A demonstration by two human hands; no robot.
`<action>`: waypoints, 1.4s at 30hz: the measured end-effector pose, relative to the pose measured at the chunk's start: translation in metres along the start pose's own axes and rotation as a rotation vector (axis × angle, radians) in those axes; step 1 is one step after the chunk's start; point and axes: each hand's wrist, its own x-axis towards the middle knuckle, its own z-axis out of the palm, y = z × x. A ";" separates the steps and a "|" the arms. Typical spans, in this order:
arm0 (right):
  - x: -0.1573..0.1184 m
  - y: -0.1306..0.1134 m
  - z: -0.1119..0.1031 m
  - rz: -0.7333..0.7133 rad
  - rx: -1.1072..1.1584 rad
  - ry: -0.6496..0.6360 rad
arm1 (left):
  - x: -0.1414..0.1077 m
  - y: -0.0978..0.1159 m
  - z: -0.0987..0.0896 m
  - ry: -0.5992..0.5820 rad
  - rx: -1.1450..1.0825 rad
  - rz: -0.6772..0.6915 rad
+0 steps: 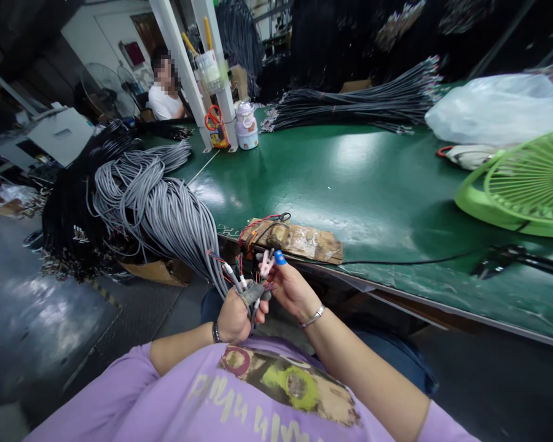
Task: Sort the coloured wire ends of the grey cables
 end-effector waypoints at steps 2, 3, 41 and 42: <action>-0.002 -0.002 0.003 0.031 0.069 0.050 | -0.002 0.000 -0.001 -0.010 0.013 -0.006; -0.002 -0.003 0.004 0.041 0.094 0.065 | -0.004 0.001 -0.002 -0.015 0.019 -0.007; -0.041 -0.009 0.006 -0.052 -0.459 0.022 | -0.007 -0.004 -0.008 0.007 0.084 0.092; -0.039 -0.009 0.001 -0.027 -0.394 0.022 | -0.008 -0.002 -0.007 0.011 0.074 0.096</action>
